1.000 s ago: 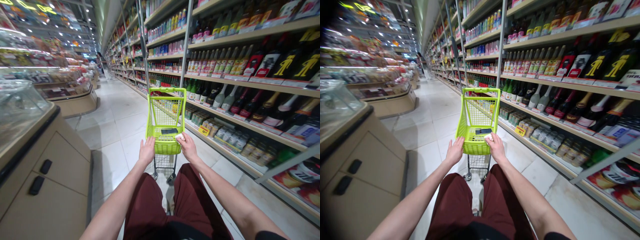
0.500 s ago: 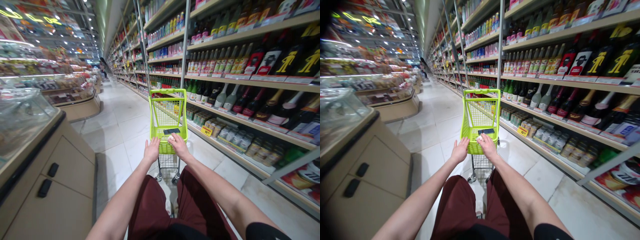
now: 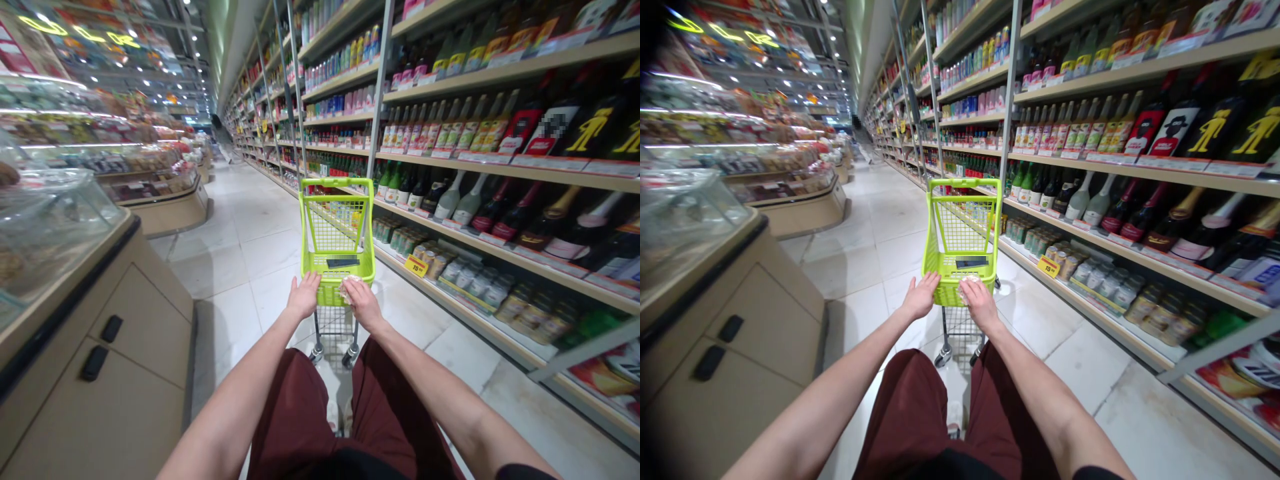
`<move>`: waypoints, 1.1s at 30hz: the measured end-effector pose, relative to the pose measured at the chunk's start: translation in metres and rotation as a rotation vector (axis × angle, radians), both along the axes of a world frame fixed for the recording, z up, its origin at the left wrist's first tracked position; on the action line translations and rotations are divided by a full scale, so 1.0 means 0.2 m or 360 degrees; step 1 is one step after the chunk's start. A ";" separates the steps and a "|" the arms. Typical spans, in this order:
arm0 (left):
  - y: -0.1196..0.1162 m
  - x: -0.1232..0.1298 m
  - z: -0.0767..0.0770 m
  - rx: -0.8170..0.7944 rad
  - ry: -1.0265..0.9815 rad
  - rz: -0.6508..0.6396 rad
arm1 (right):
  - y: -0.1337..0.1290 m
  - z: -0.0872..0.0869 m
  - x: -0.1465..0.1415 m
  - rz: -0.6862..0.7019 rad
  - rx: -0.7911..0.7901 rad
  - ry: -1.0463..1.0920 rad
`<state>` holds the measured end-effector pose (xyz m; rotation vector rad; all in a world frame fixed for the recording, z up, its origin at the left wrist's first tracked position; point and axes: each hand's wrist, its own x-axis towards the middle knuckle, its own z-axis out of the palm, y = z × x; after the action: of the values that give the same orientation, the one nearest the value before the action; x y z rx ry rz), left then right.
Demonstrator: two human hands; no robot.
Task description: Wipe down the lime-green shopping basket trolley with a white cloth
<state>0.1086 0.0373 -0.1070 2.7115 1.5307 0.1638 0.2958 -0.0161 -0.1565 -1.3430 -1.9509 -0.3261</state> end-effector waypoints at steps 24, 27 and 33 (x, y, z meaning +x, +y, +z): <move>-0.32 0.01 -0.22 -0.1499 -0.2876 0.0754 | -0.09 0.06 -0.40 0.0002 -0.0307 0.0676; -0.32 -0.08 -0.25 -0.1468 -0.2821 0.0818 | -0.15 -0.01 -0.47 0.0389 -0.0261 0.0232; -0.31 -0.23 -0.18 -0.1682 -0.2572 0.0742 | -0.09 -0.11 -0.50 0.0503 -0.0338 0.0048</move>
<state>0.0621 -0.0243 -0.1423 0.7454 1.0050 0.8955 0.1960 -0.0339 -0.1776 -1.1333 -2.1781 0.0547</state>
